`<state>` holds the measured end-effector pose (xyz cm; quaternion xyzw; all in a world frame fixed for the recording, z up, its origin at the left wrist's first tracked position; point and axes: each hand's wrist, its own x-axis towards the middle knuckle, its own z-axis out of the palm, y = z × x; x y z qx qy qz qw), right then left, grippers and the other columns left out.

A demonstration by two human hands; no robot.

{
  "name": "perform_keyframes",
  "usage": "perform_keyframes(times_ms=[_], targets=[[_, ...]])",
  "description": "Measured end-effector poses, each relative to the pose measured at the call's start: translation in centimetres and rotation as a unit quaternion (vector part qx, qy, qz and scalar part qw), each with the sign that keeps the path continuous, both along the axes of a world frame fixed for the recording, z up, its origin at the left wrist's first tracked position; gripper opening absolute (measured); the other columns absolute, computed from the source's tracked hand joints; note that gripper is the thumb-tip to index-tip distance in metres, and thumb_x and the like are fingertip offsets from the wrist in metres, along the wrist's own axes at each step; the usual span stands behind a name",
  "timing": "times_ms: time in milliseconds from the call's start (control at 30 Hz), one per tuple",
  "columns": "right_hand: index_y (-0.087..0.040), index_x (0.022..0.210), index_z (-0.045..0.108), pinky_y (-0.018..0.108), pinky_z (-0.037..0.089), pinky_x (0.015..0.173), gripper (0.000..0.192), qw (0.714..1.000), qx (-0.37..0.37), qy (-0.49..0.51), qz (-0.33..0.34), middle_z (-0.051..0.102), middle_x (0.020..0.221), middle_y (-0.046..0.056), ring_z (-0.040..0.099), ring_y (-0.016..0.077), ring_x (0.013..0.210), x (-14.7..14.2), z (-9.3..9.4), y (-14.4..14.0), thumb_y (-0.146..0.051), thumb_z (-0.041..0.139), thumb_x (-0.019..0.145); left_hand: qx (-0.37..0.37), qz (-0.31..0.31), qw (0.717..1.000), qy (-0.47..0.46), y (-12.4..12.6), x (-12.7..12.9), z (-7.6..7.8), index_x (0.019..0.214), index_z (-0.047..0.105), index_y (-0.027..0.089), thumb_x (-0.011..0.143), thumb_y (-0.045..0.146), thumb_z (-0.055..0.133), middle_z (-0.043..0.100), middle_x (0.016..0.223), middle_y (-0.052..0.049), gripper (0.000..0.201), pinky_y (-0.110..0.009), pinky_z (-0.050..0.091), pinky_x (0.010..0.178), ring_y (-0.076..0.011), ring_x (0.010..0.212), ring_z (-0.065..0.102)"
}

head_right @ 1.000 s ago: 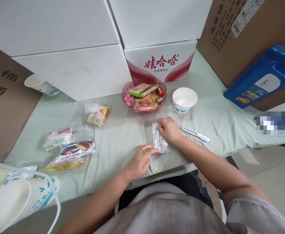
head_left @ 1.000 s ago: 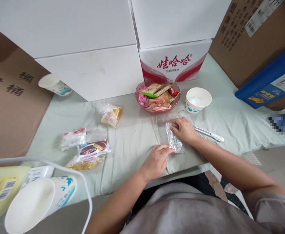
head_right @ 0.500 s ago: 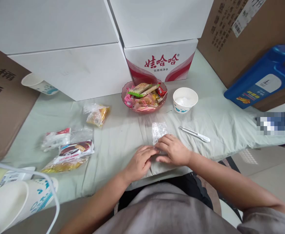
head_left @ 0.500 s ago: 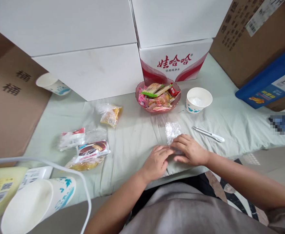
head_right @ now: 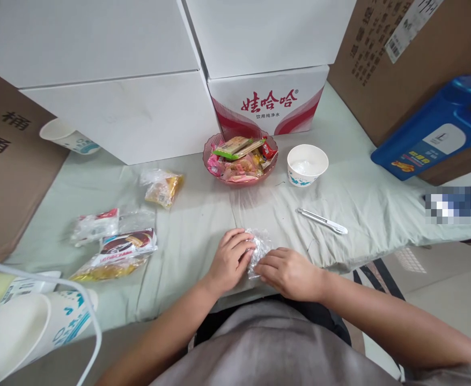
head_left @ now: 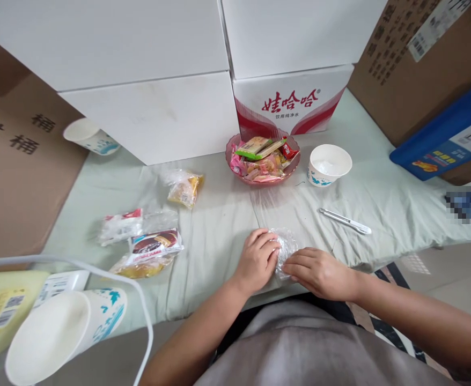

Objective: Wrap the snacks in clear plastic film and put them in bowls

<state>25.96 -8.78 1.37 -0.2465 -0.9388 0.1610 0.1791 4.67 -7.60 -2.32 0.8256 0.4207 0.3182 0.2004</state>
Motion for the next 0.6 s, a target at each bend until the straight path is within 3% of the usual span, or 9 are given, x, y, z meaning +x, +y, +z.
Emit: perform_keyframes(times_ms=[100,200,467,600], targets=[[-0.015,0.109,0.063,0.032,0.052,0.075,0.024,1.000,0.003,0.009,-0.022,0.071,0.091,0.009,0.066,0.0179,0.082,0.0,0.8,0.7,-0.022,0.042,0.099,-0.015,-0.001,1.000,-0.001,0.1,0.1,-0.2,0.097,0.066,0.020,0.088,0.012,0.051,0.067,0.111,-0.006,0.019,-0.050,0.046,0.100,-0.0268,0.118,0.049],[-0.016,0.106,0.064,0.031,0.049,0.068,0.026,0.998,0.015,0.005,-0.063,0.070,0.084,0.008,0.065,0.0176,0.075,-0.2,0.7,2.7,-0.027,0.041,0.100,-0.026,0.001,0.999,-0.030,0.3,0.0,-0.6,0.102,0.063,0.020,0.084,0.002,0.043,0.068,0.108,-0.007,0.032,-0.050,0.048,0.098,-0.0254,0.116,0.052],[-0.017,0.101,0.064,0.026,0.041,0.066,0.022,0.988,-0.055,-0.063,-0.132,0.070,0.089,0.006,0.064,0.0167,0.077,-1.9,-1.7,7.4,-0.031,0.048,0.098,-0.033,0.070,0.996,-0.050,0.0,0.1,-1.3,0.136,0.036,0.018,0.081,-0.003,0.036,0.061,0.110,-0.010,0.059,-0.040,0.053,0.091,-0.0202,0.106,0.059],[-0.016,0.095,0.065,0.026,0.039,0.064,0.021,0.986,-0.041,-0.085,-0.137,0.067,0.087,0.006,0.062,0.0161,0.076,-2.2,-2.4,7.5,-0.031,0.049,0.098,-0.010,0.044,0.998,-0.045,0.1,0.1,-1.0,0.122,0.051,0.019,0.082,-0.002,0.039,0.062,0.109,-0.008,0.047,-0.042,0.050,0.096,-0.0221,0.111,0.054]])
